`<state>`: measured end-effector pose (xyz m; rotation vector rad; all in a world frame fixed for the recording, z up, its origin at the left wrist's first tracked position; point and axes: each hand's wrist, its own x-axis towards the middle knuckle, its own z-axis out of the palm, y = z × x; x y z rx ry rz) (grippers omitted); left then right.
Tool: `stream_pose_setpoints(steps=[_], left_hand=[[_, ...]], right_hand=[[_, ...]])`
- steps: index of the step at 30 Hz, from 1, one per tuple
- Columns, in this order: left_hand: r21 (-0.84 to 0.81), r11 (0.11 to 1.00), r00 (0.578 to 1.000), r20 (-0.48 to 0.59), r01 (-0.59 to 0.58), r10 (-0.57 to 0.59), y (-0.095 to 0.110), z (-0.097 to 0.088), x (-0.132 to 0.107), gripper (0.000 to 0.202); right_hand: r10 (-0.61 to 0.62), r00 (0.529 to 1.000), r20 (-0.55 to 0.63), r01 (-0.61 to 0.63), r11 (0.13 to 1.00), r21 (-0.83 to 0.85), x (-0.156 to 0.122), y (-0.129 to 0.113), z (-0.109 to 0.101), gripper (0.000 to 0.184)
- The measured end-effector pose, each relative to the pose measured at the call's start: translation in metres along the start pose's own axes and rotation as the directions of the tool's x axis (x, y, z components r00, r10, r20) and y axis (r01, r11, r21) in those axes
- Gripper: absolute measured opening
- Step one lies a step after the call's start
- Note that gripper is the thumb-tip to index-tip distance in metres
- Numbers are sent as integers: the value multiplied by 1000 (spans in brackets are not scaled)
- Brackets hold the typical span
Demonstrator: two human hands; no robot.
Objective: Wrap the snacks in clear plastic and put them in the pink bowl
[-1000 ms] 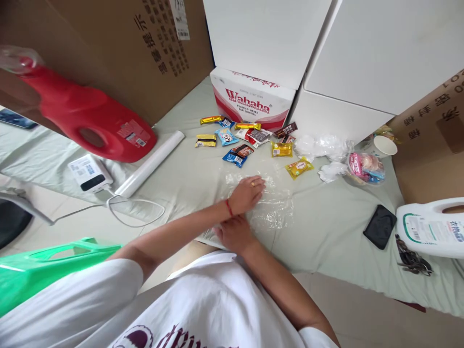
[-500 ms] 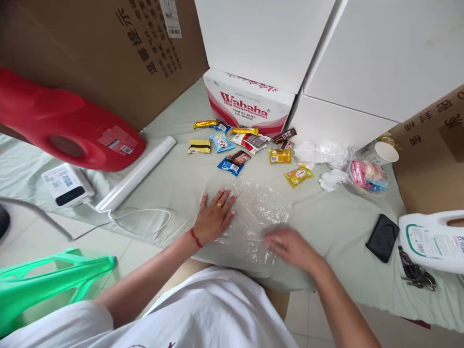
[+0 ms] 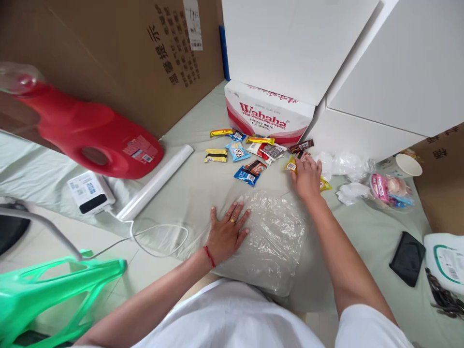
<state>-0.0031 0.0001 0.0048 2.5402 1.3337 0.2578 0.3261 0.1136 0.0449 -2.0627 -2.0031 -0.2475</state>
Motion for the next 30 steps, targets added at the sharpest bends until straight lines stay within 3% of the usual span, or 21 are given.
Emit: stream_pose_setpoints(steps=[4, 6, 9, 12, 15, 19, 25, 28, 30], left_hand=[[-10, 1000, 1000, -19, -4, 4, 1, 0, 0, 55], [-5, 1000, 1000, -25, -3, 3, 1, 0, 0, 54], [2, 1000, 1000, -19, 0, 0, 1, -1, 0, 54], [2, 1000, 1000, 1, -22, 22, -5, -4, 0, 55], [18, 997, 997, 17, -81, 81, -18, -8, 0, 55], [55, 985, 987, 11, -163, 163, -33, -10, -4, 52], [30, 991, 992, -17, -127, 128, -32, -6, -18, 62], [15, 991, 991, -16, -131, 131, -31, -7, -20, 69], [11, 990, 990, -16, -139, 139, -33, -8, -19, 71]], right_hand=[[-112, 994, 5, 108, 967, 230, -62, -38, -46, 52], [-201, 977, 71, 167, 929, 330, -104, -66, -51, 49], [-207, 965, 162, 144, 932, 333, -162, -102, -33, 53], [-174, 968, 179, 116, 948, 296, -195, -112, -8, 63], [-202, 960, 195, 142, 948, 285, -197, -99, 0, 64], [-253, 929, 271, 180, 947, 267, -178, -76, -8, 65], [-258, 903, 344, 152, 940, 307, -176, -74, -20, 63], [-323, 881, 347, 158, 891, 426, -170, -67, -27, 67], [-279, 912, 300, 108, 870, 481, -150, -54, -29, 62]])
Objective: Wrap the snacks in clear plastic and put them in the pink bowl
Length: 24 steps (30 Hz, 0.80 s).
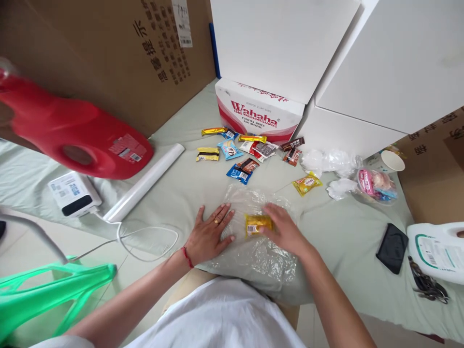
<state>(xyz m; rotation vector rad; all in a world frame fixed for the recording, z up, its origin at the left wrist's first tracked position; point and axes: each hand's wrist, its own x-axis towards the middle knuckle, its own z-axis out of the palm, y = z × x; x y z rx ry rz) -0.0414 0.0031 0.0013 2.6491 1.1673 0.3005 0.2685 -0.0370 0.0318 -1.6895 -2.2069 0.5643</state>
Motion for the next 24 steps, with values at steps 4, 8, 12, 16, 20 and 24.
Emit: stream_pose_setpoints(steps=[4, 8, 12, 16, 20, 24], left_hand=[[-8, 1000, 1000, 2, -3, 4, -2, 0, 1, 70], [-18, 1000, 1000, -1, -1, 1, -1, 0, 1, 69], [-14, 1000, 1000, -15, 0, 0, 0, -2, 0, 67], [-16, 1000, 1000, -23, -2, 2, -1, -4, -1, 65], [-26, 1000, 1000, -24, -10, 9, -2, -5, 0, 65], [-46, 999, 1000, -10, -9, 9, -3, -4, 1, 66]], right_hand=[[319, 899, -300, -357, 931, -77, 71, 46, -39, 51], [489, 766, -417, -605, 769, -208, 164, 90, -56, 63], [491, 760, -426, -630, 717, -298, 214, 103, -39, 56], [403, 824, -398, -545, 755, -364, 193, 97, -13, 57], [370, 872, -321, -478, 785, -393, 145, 82, -19, 62], [329, 909, -256, -409, 824, -392, 145, 52, -53, 53]])
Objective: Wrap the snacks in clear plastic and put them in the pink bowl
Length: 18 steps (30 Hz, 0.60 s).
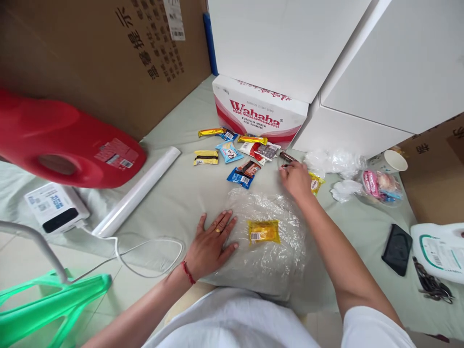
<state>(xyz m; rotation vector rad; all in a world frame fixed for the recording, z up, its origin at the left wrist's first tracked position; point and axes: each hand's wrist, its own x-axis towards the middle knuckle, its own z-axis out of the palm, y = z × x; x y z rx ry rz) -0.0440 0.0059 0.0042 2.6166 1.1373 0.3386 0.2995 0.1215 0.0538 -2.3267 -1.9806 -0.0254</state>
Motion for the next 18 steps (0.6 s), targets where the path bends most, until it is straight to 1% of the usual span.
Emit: stream_pose_setpoints(steps=[2, 3, 5, 6, 7, 9, 10, 11, 13, 15, 16, 18], left_hand=[[-4, 1000, 1000, 12, 9, -9, 0, 0, 0, 66], [-2, 1000, 1000, 17, 14, -14, 1, 0, 0, 66], [9, 1000, 999, 26, 22, -22, 1, 0, 0, 67], [14, 1000, 999, 30, 25, -25, 1, 0, 0, 68], [18, 999, 999, 35, 27, -28, 2, 0, 0, 68], [21, 999, 998, 46, 30, -31, 1, 0, 0, 69], [22, 999, 998, 52, 32, -33, 1, 0, 0, 69], [21, 999, 998, 57, 34, -35, 1, 0, -1, 69], [17, 999, 997, 63, 38, -39, 1, 0, -1, 68], [6, 999, 997, 67, 38, -39, 1, -1, -1, 68], [-1, 999, 997, 66, 36, -36, 1, -1, -1, 68], [-14, 999, 998, 59, 31, -30, 1, -1, -1, 67]], right_hand=[[-40, 998, -48, 42, 999, 21, 21, -20, -17, 57], [-78, 993, -86, 81, 996, 28, 36, -32, -22, 54], [-174, 974, -142, 180, 983, 31, 67, -57, -23, 43], [-211, 968, -135, 217, 976, 26, 82, -69, -20, 40], [-231, 968, -102, 234, 972, 18, 96, -79, -15, 41], [-221, 975, 5, 221, 975, 5, 115, -94, -6, 43], [-204, 978, 48, 204, 979, 0, 119, -98, -2, 42], [-190, 980, 65, 191, 982, -2, 119, -100, 0, 42], [-196, 980, 35, 196, 981, 5, 108, -95, 1, 41], [-250, 968, 1, 249, 968, 34, 83, -81, -1, 40], [-290, 957, 2, 289, 955, 60, 67, -70, -2, 40], [-357, 933, 43, 349, 929, 122, 36, -45, -4, 42]])
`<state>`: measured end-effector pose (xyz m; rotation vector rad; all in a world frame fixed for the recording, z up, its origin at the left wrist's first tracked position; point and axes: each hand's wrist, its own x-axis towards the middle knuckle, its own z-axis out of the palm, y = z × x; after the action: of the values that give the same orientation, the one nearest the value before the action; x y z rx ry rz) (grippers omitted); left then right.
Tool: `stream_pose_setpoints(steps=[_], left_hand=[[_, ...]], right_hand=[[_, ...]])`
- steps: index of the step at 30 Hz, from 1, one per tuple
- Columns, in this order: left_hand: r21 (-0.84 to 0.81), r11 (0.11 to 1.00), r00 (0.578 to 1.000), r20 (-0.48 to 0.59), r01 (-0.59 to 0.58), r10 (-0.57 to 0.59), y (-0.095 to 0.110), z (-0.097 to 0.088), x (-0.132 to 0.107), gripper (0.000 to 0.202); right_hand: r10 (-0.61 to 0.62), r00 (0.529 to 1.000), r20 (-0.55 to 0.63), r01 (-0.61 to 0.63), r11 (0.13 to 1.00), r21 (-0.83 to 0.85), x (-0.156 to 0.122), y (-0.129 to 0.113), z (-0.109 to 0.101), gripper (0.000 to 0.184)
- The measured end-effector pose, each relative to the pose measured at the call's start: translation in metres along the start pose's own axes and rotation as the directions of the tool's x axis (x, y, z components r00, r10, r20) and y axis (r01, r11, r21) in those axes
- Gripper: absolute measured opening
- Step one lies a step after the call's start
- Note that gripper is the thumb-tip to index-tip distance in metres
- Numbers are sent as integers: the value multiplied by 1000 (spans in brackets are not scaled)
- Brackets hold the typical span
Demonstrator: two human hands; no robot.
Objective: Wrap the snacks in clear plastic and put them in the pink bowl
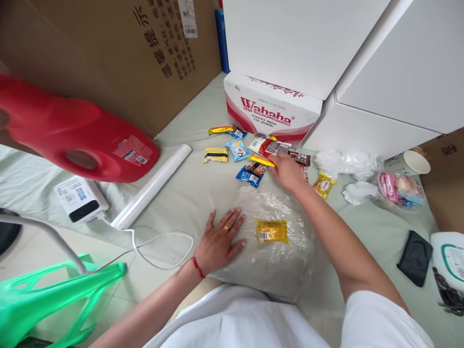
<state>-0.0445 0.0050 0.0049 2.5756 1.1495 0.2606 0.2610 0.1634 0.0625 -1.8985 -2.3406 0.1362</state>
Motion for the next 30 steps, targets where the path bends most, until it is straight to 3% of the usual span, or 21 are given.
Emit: stream_pose_setpoints(steps=[3, 6, 10, 13, 19, 24, 26, 28, 30], left_hand=[[-9, 1000, 1000, -14, -2, 2, 0, 0, 1, 67], [6, 1000, 1000, -25, 4, -4, 1, 0, 1, 67], [20, 1000, 1000, -31, 2, -2, 2, 1, 1, 67], [37, 999, 999, -33, 5, -4, 2, 2, 1, 67], [48, 999, 1000, -16, 4, -3, 1, 3, 1, 66], [53, 999, 1000, -18, 4, -3, 2, 2, 1, 66], [56, 998, 1000, -25, 2, -1, 2, 2, 1, 66], [50, 999, 1000, -26, -5, 6, 1, 2, 0, 67], [40, 999, 1000, -26, -7, 8, 1, 4, 0, 67]], right_hand=[[-5, 998, 63, -1, 996, 88, -46, 27, -2, 44], [112, 993, 32, -115, 985, 132, -61, 56, -8, 45], [331, 942, -59, -335, 941, -58, -43, 88, -17, 41], [321, 947, -2, -319, 938, -136, -17, 100, -12, 49], [356, 926, 128, -334, 928, -162, 19, 98, 5, 46], [361, 926, 108, -335, 921, -198, 5, 84, -5, 35], [362, 932, -30, -363, 926, -101, -15, 76, -12, 40], [375, 906, -195, -358, 926, 119, -42, 67, -20, 45], [405, 889, -212, -305, 870, 387, -76, 55, -27, 46]])
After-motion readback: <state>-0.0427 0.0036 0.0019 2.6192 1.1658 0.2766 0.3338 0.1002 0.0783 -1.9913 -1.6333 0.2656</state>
